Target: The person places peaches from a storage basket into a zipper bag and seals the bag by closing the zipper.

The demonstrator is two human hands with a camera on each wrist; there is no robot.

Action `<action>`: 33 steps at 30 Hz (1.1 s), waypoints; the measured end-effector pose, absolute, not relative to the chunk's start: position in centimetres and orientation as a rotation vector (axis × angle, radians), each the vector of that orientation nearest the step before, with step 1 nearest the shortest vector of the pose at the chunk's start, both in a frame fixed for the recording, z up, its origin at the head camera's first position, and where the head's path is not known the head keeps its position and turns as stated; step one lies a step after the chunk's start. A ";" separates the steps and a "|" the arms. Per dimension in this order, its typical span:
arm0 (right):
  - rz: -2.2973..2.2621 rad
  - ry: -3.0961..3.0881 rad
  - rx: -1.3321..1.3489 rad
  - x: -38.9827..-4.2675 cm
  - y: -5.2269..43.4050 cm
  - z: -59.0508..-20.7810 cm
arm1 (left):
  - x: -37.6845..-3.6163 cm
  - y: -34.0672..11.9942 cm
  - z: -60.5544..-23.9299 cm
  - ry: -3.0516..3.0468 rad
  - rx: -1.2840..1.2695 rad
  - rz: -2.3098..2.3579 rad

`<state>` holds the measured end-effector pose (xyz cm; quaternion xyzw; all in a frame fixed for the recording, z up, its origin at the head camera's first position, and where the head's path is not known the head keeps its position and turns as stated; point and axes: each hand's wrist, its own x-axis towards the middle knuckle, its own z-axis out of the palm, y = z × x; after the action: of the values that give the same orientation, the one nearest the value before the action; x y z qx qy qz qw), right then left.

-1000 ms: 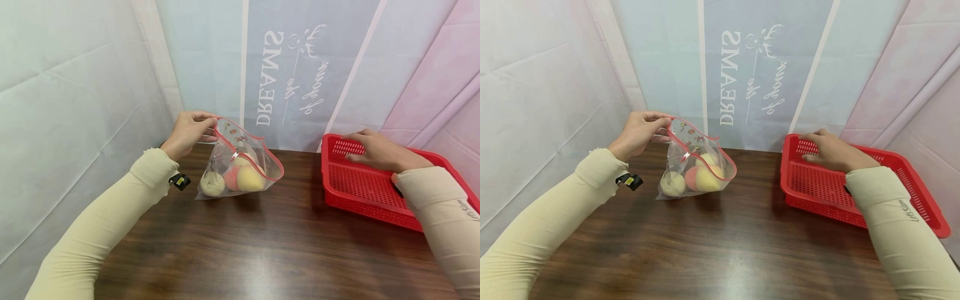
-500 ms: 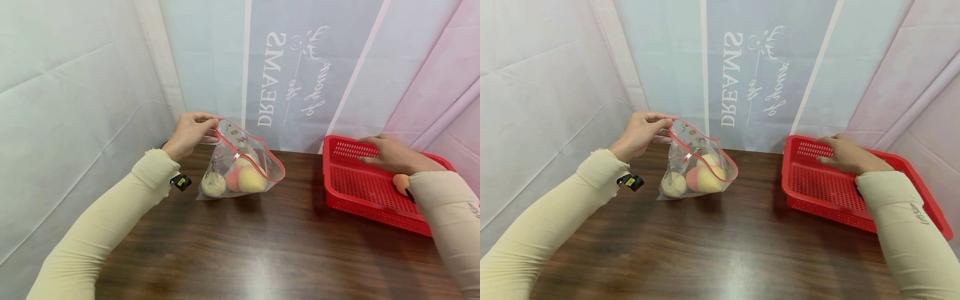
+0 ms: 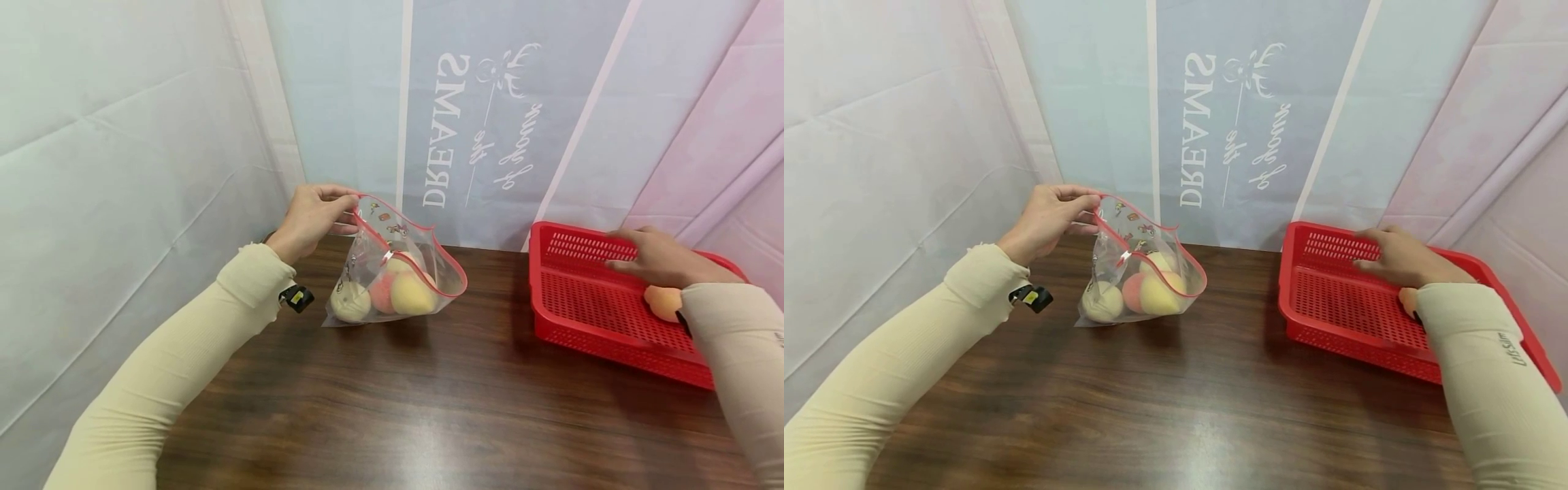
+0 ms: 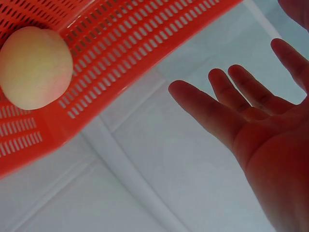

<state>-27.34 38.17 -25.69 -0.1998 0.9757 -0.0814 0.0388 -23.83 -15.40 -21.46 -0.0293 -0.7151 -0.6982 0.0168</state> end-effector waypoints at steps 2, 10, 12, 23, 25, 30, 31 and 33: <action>-0.245 2.998 -0.622 -27.3 38.5 -25.7 | -23.8 -15.4 -21.4 -2.227 -0.091 -2.168; -0.242 3.012 -0.609 -27.3 39.9 -26.1 | -23.8 -15.4 -21.3 -2.224 -0.082 -2.175; -0.234 3.011 -0.596 -27.3 40.2 -26.2 | -23.8 -15.4 -21.3 -2.225 -0.078 -2.176; -0.191 3.007 -0.544 -27.6 41.5 -26.6 | -23.8 -15.4 -21.2 -2.218 -0.086 -2.179; -0.177 3.005 -0.554 -27.6 41.7 -26.7 | -23.9 -15.4 -21.2 -2.216 -0.090 -2.177; -0.184 2.983 -0.520 -27.7 42.1 -26.9 | -23.8 -15.4 -21.1 -2.224 -0.097 -2.175; -0.185 2.978 -0.513 -27.7 42.2 -26.9 | -23.8 -15.4 -21.1 -2.226 -0.099 -2.175; -0.182 2.973 -0.506 -27.7 42.4 -27.0 | -23.8 -15.4 -21.1 -2.228 -0.104 -2.175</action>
<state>-27.71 42.44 -27.00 -0.1673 0.9822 -0.0601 0.0602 -23.78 -15.40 -21.14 -0.0333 -0.7151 -0.6981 0.0133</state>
